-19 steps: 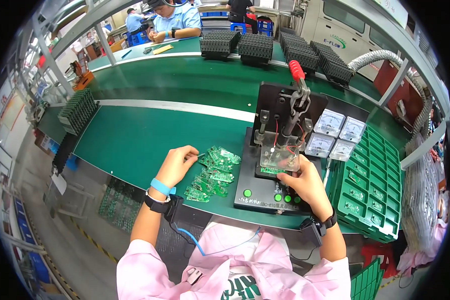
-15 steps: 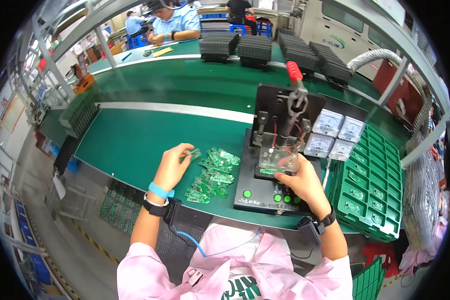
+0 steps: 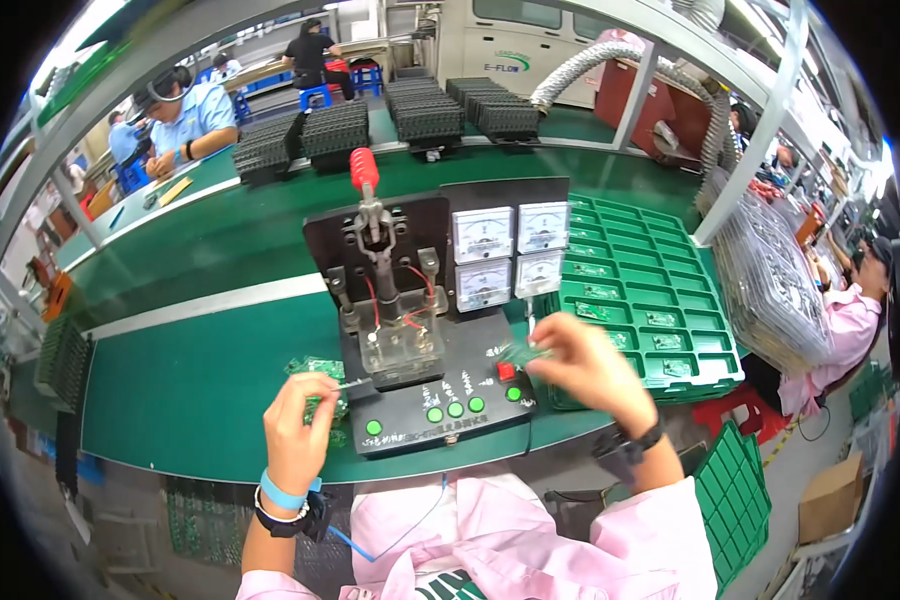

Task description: The person is testing printed circuit boards (PCBs) by placing them into a testing fixture, pulling a lever, and monitoring gauges.

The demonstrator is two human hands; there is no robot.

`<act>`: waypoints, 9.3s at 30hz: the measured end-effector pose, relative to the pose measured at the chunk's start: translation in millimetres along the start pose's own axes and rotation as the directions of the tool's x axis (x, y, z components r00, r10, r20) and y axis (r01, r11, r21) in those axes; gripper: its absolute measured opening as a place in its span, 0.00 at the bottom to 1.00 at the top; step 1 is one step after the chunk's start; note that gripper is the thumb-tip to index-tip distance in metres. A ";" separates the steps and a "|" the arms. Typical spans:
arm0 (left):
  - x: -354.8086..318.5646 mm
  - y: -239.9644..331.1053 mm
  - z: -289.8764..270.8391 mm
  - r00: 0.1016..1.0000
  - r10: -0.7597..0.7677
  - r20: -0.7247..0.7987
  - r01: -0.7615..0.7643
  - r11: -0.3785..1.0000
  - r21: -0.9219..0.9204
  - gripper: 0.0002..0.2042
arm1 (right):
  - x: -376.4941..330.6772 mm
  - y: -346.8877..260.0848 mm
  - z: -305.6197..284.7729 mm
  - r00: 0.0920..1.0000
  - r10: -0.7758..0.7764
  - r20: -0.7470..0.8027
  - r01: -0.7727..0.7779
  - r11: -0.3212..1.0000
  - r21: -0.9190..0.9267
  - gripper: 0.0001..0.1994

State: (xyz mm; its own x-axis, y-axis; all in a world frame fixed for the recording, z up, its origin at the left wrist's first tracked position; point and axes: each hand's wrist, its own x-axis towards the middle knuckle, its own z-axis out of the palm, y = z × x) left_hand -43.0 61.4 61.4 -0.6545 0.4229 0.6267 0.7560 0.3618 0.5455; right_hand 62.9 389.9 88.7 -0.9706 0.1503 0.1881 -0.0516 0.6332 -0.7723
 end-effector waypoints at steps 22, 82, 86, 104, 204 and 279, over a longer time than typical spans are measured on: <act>14.2 11.0 45.1 0.909 0.153 0.388 -0.257 0.939 0.230 0.19 | -43.1 231.6 -229.5 0.715 0.069 -0.696 -0.567 0.640 -0.519 0.15; 0.6 -31.0 0.3 0.907 0.091 0.412 -0.173 0.971 0.166 0.40 | 89.4 -100.7 63.5 0.405 -0.860 -0.310 0.824 0.490 -0.285 0.41; -4.1 -20.2 -2.4 0.958 0.044 0.282 -0.072 0.993 0.089 0.36 | 177.4 -127.7 39.5 0.670 -0.543 -0.507 0.715 0.657 0.241 0.27; 17.3 -85.2 -36.0 0.905 0.033 0.423 -0.173 0.938 0.299 0.11 | 47.7 -24.2 87.4 0.990 -0.061 0.131 0.053 0.997 0.063 0.09; 19.4 -79.3 -35.2 0.904 -0.044 0.425 -0.122 0.927 0.355 0.08 | 56.0 -13.9 65.3 0.983 -0.044 -0.176 0.115 0.902 0.417 0.05; -80.9 -1.4 72.9 0.989 0.064 -0.132 -0.044 0.988 0.151 0.35 | -65.5 17.8 110.8 0.631 -0.725 -0.278 0.538 0.666 -0.516 0.26</act>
State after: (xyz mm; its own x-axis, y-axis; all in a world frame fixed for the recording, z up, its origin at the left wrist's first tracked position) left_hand 9.2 87.3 -30.6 -0.5994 0.3319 0.7284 0.7761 0.4639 0.4272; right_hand 99.5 307.2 -4.6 -0.5093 -0.1533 0.8468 -0.4357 0.8945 -0.1001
